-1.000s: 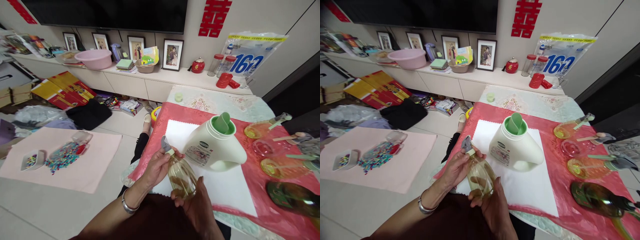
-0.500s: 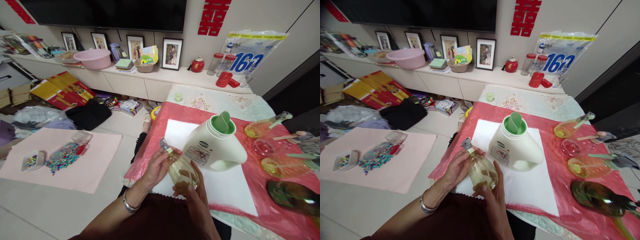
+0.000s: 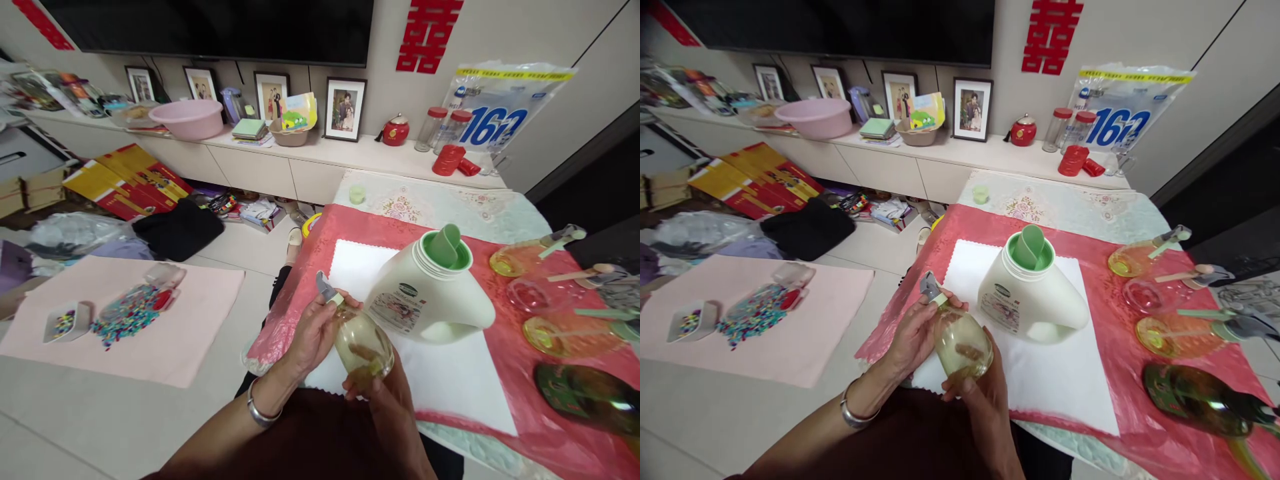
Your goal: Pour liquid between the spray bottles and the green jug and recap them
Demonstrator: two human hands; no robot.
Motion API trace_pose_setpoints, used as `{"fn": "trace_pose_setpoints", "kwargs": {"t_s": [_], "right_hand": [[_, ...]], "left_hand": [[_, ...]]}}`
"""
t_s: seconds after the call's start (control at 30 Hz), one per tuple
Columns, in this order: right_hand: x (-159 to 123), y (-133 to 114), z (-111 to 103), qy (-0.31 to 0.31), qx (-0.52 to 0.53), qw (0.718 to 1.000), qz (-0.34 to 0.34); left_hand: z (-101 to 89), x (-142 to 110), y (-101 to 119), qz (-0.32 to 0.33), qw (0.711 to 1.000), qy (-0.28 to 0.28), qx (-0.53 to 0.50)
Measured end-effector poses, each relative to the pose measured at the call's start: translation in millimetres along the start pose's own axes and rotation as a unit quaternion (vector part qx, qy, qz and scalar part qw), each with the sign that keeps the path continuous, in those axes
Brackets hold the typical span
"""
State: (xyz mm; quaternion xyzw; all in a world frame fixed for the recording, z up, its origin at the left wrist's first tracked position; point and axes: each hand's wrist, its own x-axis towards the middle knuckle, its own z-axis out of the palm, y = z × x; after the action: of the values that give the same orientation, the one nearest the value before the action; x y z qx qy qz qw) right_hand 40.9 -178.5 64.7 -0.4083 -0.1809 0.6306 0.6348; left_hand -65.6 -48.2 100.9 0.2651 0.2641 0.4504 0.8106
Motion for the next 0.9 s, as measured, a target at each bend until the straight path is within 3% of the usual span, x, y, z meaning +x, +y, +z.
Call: {"fn": "trace_pose_setpoints", "kwargs": {"t_s": [0.1,0.17,0.23,0.33,0.37,0.43,0.53,0.6,0.67,0.77,0.83,0.9], "right_hand": [[2,-3,-8,-0.059,0.081,0.986,0.132],[3,-5,-8,-0.061,0.086,0.977,0.183],[1,-6,-3,-0.01,0.031,0.991,0.13],[-5,-6,7,0.086,-0.104,0.99,-0.043],[-6,-5,9,0.095,-0.141,0.982,-0.082],[-5,-3,6,0.071,-0.159,0.98,-0.093],[0,-1,-6,-0.002,-0.037,0.999,0.032],[3,-1,-13,-0.042,0.045,0.989,0.134],[3,-2,-14,-0.044,0.056,0.986,0.153],[-2,-4,-5,0.021,-0.049,0.998,0.028],[-4,-5,0,0.069,-0.124,0.987,-0.069],[-3,-4,1,0.071,-0.159,0.978,-0.119]], "left_hand": [[0.8,-2,1,-0.011,1.0,-0.012,-0.009],[1.2,-1,0,-0.001,1.0,-0.008,-0.012],[1.2,0,-2,0.017,1.0,0.012,-0.006],[0.6,2,-4,0.037,0.998,0.047,0.004],[0.6,1,-4,0.035,0.998,0.052,0.005],[0.8,0,-3,0.024,0.999,0.048,0.006],[2.3,-3,0,0.007,1.0,0.019,0.004],[3.2,-3,1,0.003,1.0,0.004,0.004],[3.7,-3,1,0.005,1.0,0.005,0.009],[3.5,-3,0,0.016,0.999,0.026,0.019],[3.3,-3,-2,0.015,0.999,0.033,0.024],[3.6,-4,-1,0.008,0.999,0.026,0.025]]}}
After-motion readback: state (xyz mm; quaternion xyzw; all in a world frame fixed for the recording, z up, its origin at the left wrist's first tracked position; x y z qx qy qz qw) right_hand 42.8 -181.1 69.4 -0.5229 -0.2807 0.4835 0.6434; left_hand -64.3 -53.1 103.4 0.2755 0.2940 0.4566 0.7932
